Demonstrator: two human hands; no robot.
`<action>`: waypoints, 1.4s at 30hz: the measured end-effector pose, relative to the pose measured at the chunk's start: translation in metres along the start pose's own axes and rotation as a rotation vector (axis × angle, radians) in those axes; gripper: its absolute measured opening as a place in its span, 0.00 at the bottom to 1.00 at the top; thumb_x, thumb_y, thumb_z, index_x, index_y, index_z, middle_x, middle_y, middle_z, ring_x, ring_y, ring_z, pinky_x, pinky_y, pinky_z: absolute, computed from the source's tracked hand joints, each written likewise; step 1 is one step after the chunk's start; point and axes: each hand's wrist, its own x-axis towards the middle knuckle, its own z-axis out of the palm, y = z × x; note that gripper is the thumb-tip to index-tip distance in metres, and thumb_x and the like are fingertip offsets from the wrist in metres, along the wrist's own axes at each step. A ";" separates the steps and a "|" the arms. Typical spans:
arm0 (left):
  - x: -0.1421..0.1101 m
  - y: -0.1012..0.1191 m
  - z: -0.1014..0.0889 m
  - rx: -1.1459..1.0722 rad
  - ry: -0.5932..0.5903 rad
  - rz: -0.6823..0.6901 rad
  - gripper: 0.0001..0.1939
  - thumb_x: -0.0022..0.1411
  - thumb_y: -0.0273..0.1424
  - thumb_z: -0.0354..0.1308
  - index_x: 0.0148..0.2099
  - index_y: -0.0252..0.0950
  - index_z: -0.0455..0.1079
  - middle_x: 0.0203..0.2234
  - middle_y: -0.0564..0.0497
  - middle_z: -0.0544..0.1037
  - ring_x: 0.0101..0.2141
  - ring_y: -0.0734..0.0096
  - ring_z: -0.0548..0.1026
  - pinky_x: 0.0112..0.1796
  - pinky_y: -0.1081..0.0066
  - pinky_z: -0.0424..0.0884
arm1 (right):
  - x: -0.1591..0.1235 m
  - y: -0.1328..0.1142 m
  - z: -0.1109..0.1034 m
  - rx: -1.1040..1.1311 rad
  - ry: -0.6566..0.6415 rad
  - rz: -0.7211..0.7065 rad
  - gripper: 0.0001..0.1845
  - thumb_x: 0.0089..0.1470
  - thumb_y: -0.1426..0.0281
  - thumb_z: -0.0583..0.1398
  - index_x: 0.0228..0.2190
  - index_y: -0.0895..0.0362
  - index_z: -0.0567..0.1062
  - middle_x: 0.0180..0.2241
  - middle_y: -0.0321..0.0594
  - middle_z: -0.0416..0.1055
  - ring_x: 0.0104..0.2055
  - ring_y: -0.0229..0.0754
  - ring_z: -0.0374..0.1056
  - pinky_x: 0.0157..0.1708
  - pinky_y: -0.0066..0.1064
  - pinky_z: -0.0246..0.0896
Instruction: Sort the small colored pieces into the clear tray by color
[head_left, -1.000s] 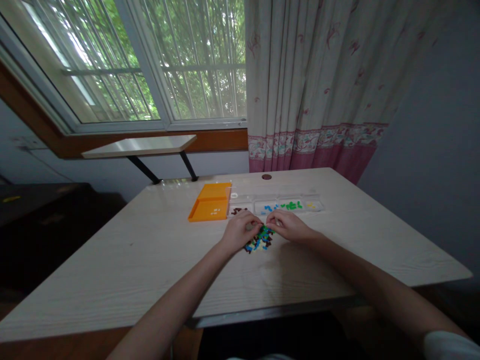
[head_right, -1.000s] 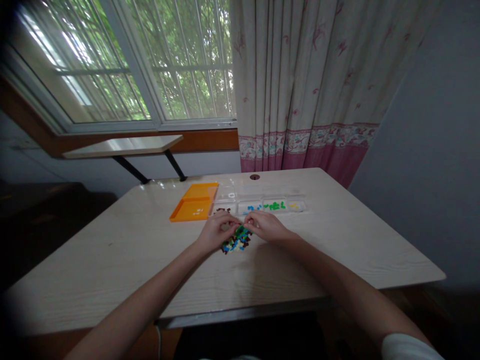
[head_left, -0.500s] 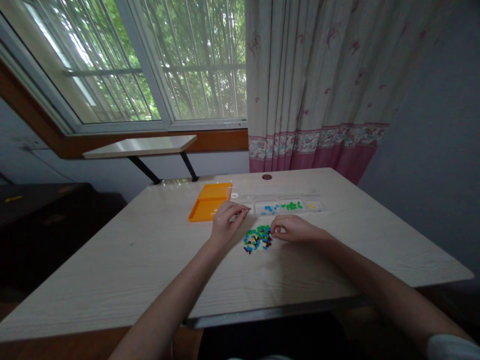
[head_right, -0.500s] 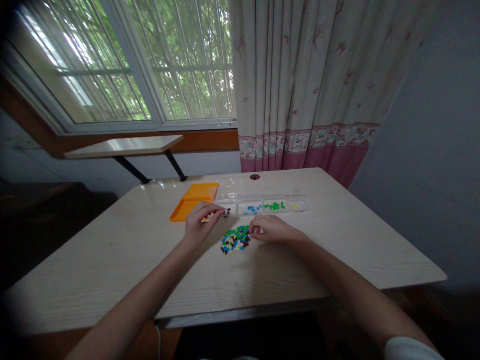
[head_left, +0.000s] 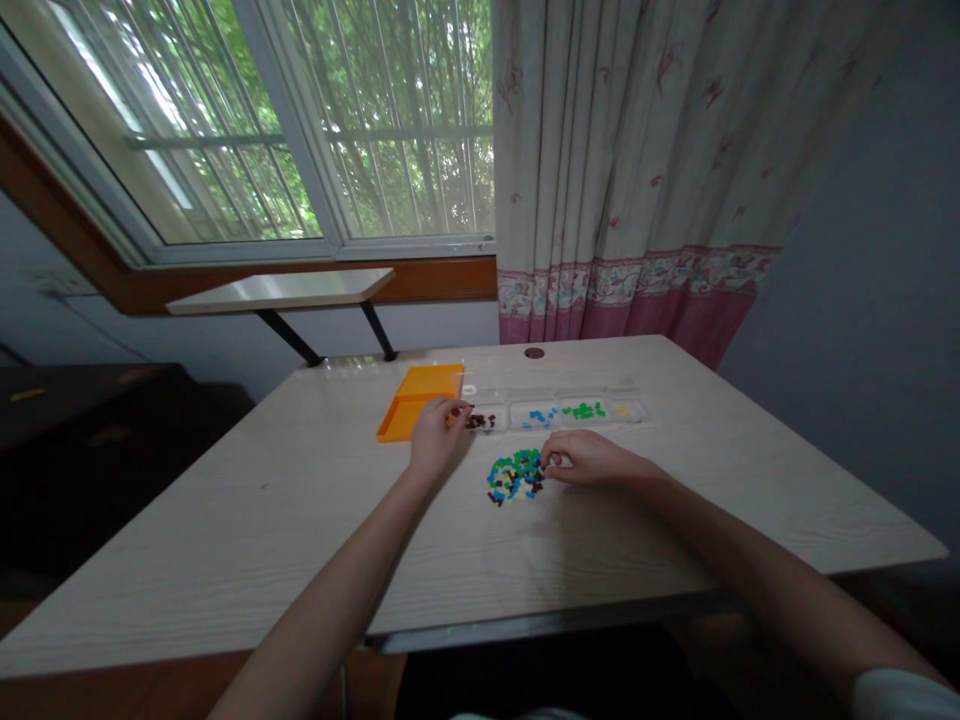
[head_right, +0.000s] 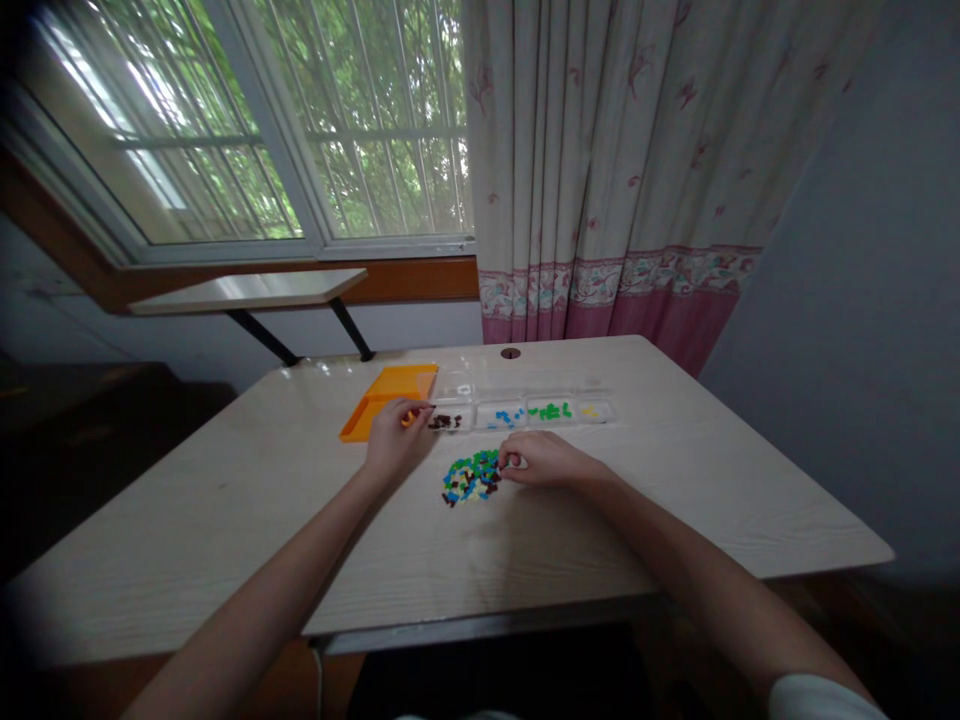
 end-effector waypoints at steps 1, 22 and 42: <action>0.000 -0.004 0.001 0.014 -0.016 -0.015 0.09 0.57 0.34 0.52 0.33 0.36 0.72 0.27 0.49 0.73 0.32 0.68 0.69 0.34 0.71 0.64 | 0.000 0.000 0.000 0.001 -0.001 -0.002 0.09 0.50 0.67 0.56 0.33 0.56 0.74 0.30 0.38 0.70 0.31 0.36 0.65 0.32 0.25 0.56; -0.024 0.056 0.006 -0.207 -0.271 0.444 0.09 0.57 0.36 0.54 0.34 0.37 0.71 0.26 0.48 0.73 0.33 0.69 0.69 0.35 0.69 0.65 | 0.012 -0.009 0.012 0.259 0.428 0.014 0.18 0.50 0.56 0.56 0.27 0.58 0.75 0.24 0.39 0.68 0.25 0.34 0.60 0.25 0.25 0.55; -0.020 0.055 -0.007 -0.382 0.059 0.322 0.05 0.54 0.27 0.57 0.35 0.34 0.71 0.27 0.49 0.73 0.31 0.72 0.70 0.32 0.73 0.66 | -0.004 0.002 -0.013 -0.107 0.096 0.063 0.08 0.51 0.68 0.55 0.29 0.57 0.74 0.26 0.37 0.70 0.27 0.35 0.63 0.27 0.23 0.50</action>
